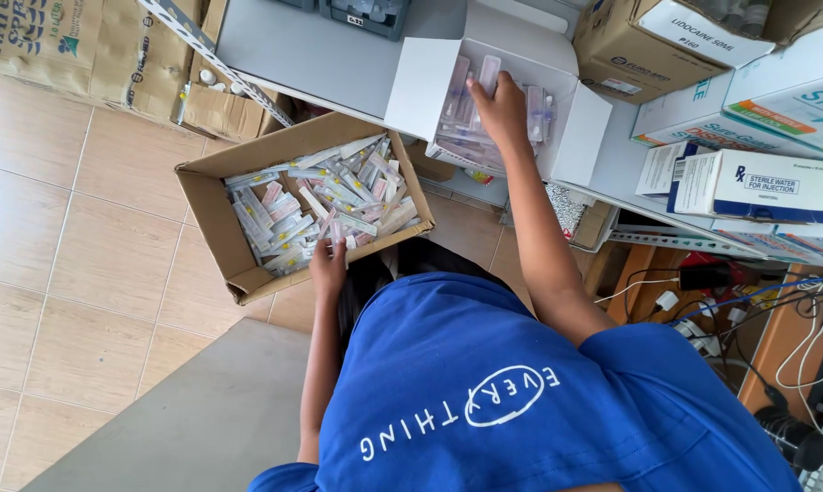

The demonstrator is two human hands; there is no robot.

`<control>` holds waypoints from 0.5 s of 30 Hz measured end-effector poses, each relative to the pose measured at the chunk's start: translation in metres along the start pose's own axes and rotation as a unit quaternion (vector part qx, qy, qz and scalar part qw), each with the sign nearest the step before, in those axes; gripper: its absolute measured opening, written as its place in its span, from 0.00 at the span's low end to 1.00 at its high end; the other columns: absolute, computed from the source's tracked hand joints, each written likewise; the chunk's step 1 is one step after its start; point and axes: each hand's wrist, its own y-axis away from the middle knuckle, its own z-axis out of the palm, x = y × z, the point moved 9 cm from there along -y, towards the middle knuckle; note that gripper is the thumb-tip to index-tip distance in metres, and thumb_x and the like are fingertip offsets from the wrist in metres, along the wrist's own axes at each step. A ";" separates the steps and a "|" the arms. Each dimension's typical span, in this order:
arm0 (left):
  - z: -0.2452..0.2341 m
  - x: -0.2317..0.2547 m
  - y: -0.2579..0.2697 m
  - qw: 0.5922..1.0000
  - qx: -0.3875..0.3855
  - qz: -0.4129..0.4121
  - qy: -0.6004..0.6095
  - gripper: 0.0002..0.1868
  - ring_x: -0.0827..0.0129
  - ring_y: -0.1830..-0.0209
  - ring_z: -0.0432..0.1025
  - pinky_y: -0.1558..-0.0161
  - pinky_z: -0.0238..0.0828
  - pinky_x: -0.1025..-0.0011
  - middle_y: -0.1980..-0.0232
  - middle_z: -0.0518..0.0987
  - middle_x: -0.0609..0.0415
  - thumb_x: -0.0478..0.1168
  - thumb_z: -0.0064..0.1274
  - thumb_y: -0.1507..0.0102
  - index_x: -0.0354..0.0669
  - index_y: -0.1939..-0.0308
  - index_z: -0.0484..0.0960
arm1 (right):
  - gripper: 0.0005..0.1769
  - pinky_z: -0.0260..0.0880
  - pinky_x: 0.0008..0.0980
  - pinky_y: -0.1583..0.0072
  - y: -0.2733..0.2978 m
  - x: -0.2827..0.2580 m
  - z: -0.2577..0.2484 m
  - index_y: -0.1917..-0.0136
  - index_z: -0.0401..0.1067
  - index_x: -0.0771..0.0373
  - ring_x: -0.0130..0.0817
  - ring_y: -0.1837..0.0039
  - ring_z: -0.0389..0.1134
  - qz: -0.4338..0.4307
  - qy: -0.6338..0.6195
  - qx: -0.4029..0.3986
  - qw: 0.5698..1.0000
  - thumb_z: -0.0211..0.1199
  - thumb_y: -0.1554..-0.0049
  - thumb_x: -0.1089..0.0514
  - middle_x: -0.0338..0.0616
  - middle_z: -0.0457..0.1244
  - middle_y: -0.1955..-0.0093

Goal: The person repeatedly picks up individually wrapped syringes from a large cardboard box and places them into a smaller white box on a shelf. The person handles the syringes by hand, transferring them in small batches until the smaller box is filled.

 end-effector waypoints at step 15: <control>0.003 0.134 0.020 0.986 -0.024 0.151 0.064 0.18 0.72 0.69 0.71 0.65 0.70 0.70 0.65 0.80 0.50 0.48 0.58 0.32 0.34 0.54 0.80 | 0.29 0.77 0.33 0.49 0.022 -0.012 0.002 0.33 0.69 0.61 0.40 0.47 0.72 -0.084 -0.036 -0.007 0.996 0.74 0.46 0.63 0.50 0.62 0.41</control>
